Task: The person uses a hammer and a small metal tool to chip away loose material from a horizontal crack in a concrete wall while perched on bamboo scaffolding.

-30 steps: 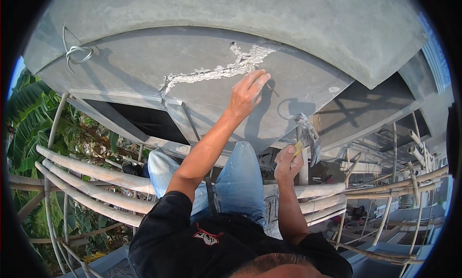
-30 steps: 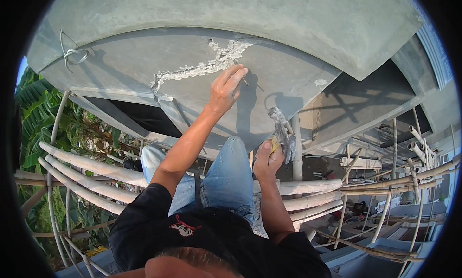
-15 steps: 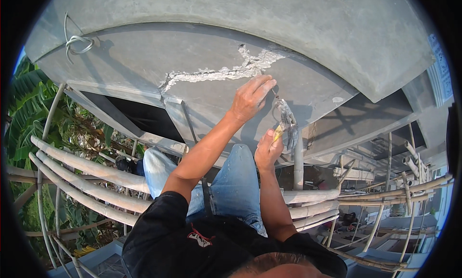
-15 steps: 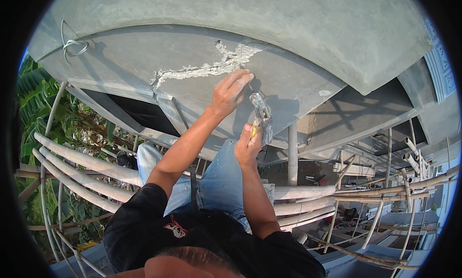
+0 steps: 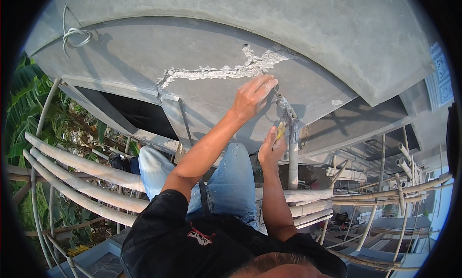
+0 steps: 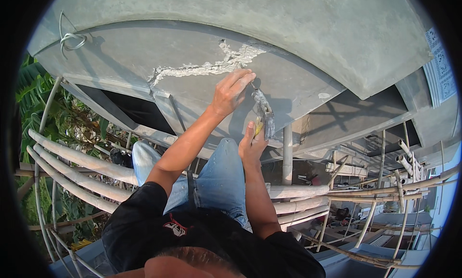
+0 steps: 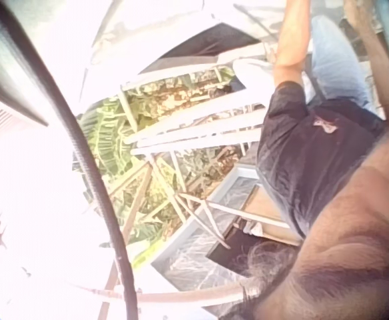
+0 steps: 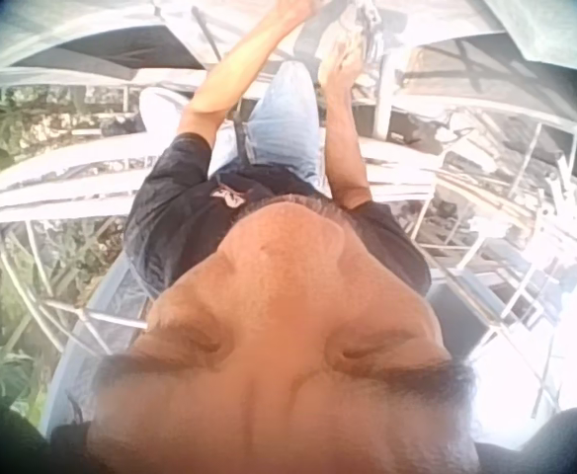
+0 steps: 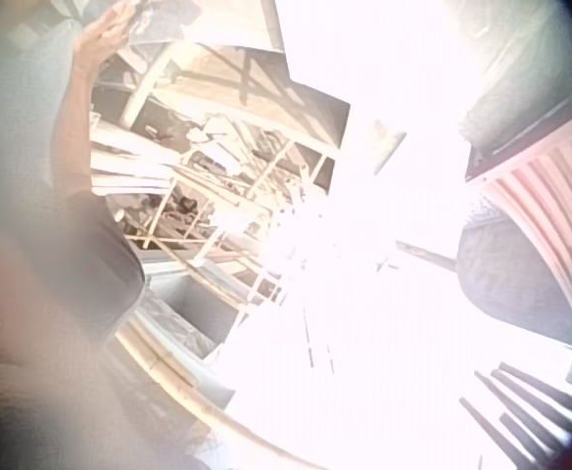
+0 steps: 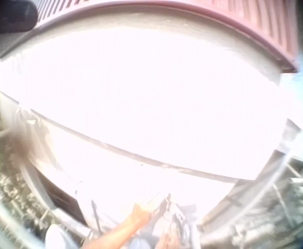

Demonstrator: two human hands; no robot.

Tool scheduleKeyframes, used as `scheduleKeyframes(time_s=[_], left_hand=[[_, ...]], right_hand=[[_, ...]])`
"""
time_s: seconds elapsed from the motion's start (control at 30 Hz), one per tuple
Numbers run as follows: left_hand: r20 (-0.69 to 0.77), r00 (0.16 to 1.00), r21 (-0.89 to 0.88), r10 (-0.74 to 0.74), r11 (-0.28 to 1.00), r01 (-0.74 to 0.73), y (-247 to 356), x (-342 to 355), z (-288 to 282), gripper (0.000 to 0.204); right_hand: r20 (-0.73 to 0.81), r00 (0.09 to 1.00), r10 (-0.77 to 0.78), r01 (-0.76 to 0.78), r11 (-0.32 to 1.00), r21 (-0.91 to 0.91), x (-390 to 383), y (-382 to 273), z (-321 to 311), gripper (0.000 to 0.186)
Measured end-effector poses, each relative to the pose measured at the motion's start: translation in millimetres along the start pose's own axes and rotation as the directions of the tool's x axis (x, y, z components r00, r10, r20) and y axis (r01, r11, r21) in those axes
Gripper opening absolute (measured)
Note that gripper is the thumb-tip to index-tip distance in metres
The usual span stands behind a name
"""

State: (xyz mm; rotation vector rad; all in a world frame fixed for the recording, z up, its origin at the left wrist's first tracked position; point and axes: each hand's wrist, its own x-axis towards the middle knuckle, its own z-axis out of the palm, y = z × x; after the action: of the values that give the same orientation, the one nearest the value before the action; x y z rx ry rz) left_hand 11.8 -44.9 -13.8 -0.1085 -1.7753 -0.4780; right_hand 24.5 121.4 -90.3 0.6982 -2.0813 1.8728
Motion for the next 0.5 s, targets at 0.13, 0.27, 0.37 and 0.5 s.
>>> scheduleKeyframes(time_s=[0.13, 0.27, 0.37, 0.5], left_hand=[[-0.043, 0.999, -0.013, -0.029, 1.0, 0.029, 1, -5, -1, 0.044], [-0.086, 0.996, -0.051, -0.018, 0.999, 0.013, 9, -29, 5, 0.042], [-0.123, 0.99, -0.041, -0.063, 0.997, 0.058, 13, -31, 9, 0.04], [-0.112, 0.976, -0.109, -0.188, 0.978, 0.176, 16, -27, 4, 0.031]], right_hand=[[0.055, 0.998, 0.037, -0.046, 0.986, 0.157, -2, -28, -14, 0.037], [0.112, 0.993, 0.022, -0.032, 0.996, 0.088, -12, -14, -32, 0.036], [0.115, 0.985, 0.125, -0.138, 0.984, 0.112, -22, -4, -43, 0.034], [0.133, 0.986, 0.105, -0.108, 0.994, 0.016, -30, 3, -54, 0.033]])
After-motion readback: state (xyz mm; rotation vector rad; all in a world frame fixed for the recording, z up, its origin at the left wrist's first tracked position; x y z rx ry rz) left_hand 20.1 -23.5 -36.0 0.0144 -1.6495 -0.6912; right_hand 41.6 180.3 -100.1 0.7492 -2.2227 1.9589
